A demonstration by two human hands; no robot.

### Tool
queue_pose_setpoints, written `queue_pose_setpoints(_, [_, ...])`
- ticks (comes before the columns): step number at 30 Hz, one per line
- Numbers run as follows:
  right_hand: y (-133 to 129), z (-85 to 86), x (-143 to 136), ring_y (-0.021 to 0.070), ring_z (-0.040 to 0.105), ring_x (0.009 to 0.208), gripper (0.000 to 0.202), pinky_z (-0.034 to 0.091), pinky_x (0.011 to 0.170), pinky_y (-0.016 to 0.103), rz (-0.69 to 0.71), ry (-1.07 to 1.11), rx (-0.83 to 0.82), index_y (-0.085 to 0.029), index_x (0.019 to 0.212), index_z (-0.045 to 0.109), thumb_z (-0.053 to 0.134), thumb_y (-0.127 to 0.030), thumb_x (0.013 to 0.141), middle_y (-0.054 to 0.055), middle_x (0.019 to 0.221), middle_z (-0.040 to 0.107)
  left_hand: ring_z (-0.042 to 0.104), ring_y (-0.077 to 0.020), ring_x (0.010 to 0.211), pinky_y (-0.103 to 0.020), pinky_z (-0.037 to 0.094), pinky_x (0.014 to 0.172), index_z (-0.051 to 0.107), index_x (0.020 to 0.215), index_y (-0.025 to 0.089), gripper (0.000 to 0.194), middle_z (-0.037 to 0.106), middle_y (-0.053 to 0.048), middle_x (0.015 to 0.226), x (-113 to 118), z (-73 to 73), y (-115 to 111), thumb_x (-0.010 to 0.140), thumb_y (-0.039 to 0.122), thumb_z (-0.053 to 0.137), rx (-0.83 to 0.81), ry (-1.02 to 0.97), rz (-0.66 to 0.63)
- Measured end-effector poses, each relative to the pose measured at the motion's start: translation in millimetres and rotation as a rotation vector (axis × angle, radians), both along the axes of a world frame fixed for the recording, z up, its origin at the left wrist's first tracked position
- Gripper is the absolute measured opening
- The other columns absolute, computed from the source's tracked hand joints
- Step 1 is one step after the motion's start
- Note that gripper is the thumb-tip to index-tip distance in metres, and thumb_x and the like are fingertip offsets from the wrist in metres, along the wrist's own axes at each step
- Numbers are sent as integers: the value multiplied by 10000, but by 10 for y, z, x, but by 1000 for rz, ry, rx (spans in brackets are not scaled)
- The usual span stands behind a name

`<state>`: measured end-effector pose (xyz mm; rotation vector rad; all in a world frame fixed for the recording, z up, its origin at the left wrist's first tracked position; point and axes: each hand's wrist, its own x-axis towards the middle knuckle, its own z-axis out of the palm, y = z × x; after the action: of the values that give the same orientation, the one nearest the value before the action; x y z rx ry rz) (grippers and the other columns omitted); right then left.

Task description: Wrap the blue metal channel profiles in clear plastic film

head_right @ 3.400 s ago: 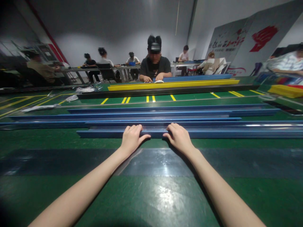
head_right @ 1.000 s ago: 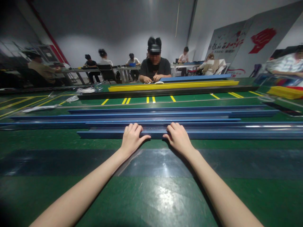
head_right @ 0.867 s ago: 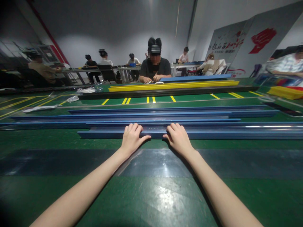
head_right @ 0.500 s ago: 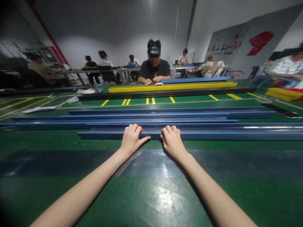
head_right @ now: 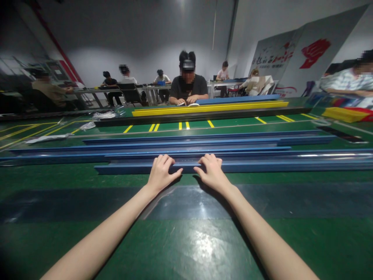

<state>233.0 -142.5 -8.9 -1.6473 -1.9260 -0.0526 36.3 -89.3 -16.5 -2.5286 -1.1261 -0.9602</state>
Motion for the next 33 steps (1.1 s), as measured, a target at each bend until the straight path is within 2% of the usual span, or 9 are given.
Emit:
queue_pose_setpoints(11, [40,-20,-30,205,480,829,280,264,707,322,-103,-16,12,-194,697,499,561,-461,752,20,777,568,456,-199,785,-318,348,691,541,748,177,134,547,-49,779,2,6,-5,781,301,504,15,-38,-63])
queue_pose_setpoints(18, [15,-4,28,203,490,807,274,259,691,314,-162,-47,-24,-188,652,503,519,-428,783,22,746,563,466,-175,756,-309,376,699,576,772,168,180,560,-49,764,14,-14,9,841,198,413,35,-77,-165])
queue_pose_setpoints(25, [-30,91,107,192,490,770,242,266,659,297,-156,-204,-44,-194,657,512,523,-401,780,35,755,584,484,-170,767,-304,395,706,599,856,149,195,581,-61,798,16,-31,13,849,177,407,61,-74,-245])
queue_pose_setpoints(33, [-73,126,258,189,480,745,258,266,639,298,-178,-327,-19,-199,654,519,490,-416,792,43,736,585,502,-172,788,-307,363,683,589,917,158,174,604,-53,855,27,-23,-10,849,211,438,126,4,-223])
